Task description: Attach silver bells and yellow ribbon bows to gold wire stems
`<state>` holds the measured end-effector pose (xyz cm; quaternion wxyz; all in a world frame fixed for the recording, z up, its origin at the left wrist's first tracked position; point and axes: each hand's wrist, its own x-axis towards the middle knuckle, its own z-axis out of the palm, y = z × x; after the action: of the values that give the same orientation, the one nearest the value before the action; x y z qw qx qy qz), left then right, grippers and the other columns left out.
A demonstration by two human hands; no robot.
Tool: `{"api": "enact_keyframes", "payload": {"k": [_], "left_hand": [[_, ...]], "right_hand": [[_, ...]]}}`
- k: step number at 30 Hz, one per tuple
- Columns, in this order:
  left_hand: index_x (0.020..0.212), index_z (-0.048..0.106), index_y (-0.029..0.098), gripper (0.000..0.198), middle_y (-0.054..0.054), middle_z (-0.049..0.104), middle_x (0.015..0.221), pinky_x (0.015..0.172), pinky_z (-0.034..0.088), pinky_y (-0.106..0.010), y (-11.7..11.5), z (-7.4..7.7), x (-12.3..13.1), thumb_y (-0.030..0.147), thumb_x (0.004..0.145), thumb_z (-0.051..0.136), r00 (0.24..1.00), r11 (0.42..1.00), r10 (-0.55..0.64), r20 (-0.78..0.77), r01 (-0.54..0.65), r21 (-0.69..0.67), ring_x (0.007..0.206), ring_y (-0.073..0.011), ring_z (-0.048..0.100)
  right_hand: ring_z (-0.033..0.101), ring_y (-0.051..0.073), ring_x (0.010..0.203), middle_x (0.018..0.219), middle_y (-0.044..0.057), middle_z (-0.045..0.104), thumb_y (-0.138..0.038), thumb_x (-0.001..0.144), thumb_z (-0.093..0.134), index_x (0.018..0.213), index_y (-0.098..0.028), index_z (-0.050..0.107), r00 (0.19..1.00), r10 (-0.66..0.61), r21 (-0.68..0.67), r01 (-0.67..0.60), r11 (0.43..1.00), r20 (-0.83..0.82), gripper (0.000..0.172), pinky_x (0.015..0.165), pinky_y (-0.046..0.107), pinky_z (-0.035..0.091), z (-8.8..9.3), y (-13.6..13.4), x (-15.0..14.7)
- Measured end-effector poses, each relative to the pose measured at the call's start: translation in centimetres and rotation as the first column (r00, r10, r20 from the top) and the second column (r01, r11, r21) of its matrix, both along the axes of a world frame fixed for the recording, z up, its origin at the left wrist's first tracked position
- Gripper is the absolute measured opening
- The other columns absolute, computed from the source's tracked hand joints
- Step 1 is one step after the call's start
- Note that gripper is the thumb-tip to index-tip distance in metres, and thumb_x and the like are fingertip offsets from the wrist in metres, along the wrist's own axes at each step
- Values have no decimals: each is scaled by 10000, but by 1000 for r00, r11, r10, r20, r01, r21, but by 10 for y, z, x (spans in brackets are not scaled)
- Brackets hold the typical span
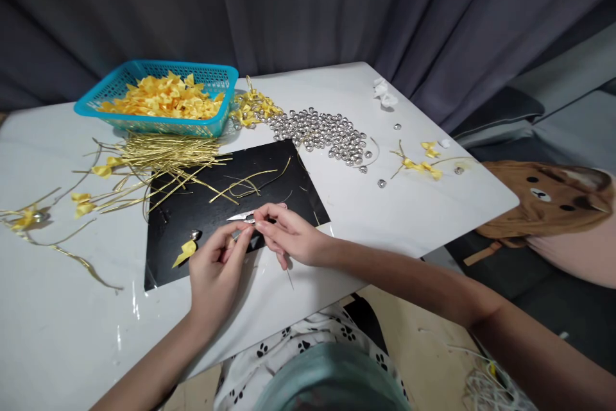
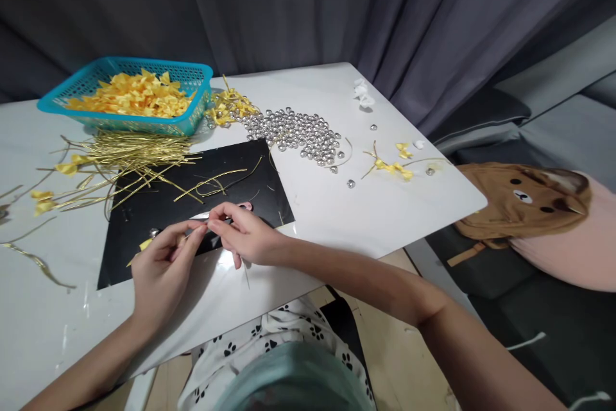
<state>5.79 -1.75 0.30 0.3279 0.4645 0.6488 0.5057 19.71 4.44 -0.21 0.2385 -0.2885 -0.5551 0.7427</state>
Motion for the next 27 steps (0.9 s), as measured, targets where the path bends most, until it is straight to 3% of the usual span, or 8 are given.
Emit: {"api": "enact_keyframes", "payload": {"k": [7, 12, 14, 17, 19, 23, 27], "left_hand": [[779, 681, 172, 316, 82, 305, 467, 413, 166, -222, 10, 1, -6, 480, 711, 687, 954, 978, -81, 290, 132, -161, 440, -79, 204], [772, 666, 163, 325, 90, 298, 461, 397, 102, -214, 12, 3, -7, 467, 676, 728, 908, 970, -48, 416, 143, -199, 435, -63, 162], [755, 671, 162, 318, 92, 295, 457, 397, 105, -212, 11, 3, -7, 453, 657, 749, 900, 972, -34, 434, 131, -195, 438, -62, 166], [740, 681, 159, 306, 87, 324, 455, 399, 130, -207, 11, 3, -6, 442, 652, 760, 894, 975, -24, 448, 120, -186, 443, -62, 194], [735, 687, 162, 297, 83, 352, 459, 403, 156, -205, 11, 3, -6, 436, 648, 764, 890, 977, -22, 455, 115, -178, 448, -64, 215], [741, 698, 170, 283, 83, 367, 464, 410, 189, -207, 11, 2, -5, 417, 629, 780, 884, 980, -19, 467, 110, -169, 451, -69, 226], [741, 701, 172, 267, 88, 349, 449, 409, 183, -200, 11, 3, -3, 411, 646, 775, 882, 977, -18, 471, 115, -178, 450, -67, 224]], "right_hand": [[386, 39, 305, 460, -132, 321, -281, 928, 410, 893, -204, 416, 985, -94, 149, 72, 986, 146, 85, 319, 135, 341, -6, 2, 0], [419, 27, 429, 687, -59, 426, -306, 866, 496, 846, -189, 466, 972, -179, 251, 137, 958, 153, 122, 345, 151, 356, -3, 2, 0], [420, 36, 499, 726, -36, 460, -316, 850, 525, 831, -182, 486, 948, -290, 360, 227, 905, 129, 140, 412, 159, 363, -2, 0, 1], [375, 43, 508, 770, -5, 519, -325, 860, 524, 831, -180, 521, 914, -394, 566, 278, 776, 92, 147, 478, 194, 368, -2, -3, 3], [378, 51, 505, 812, 18, 557, -316, 881, 502, 846, -183, 550, 921, -382, 691, 229, 686, 74, 146, 556, 230, 422, -4, -5, 4], [520, 104, 660, 802, 38, 588, -256, 917, 445, 897, -183, 578, 940, -340, 843, 157, 515, 33, 154, 870, 307, 462, -13, -6, 2], [583, 132, 824, 834, 56, 612, -231, 925, 434, 925, -174, 580, 936, -351, 863, 181, 472, -4, 157, 888, 305, 463, -18, -4, 0]]}}
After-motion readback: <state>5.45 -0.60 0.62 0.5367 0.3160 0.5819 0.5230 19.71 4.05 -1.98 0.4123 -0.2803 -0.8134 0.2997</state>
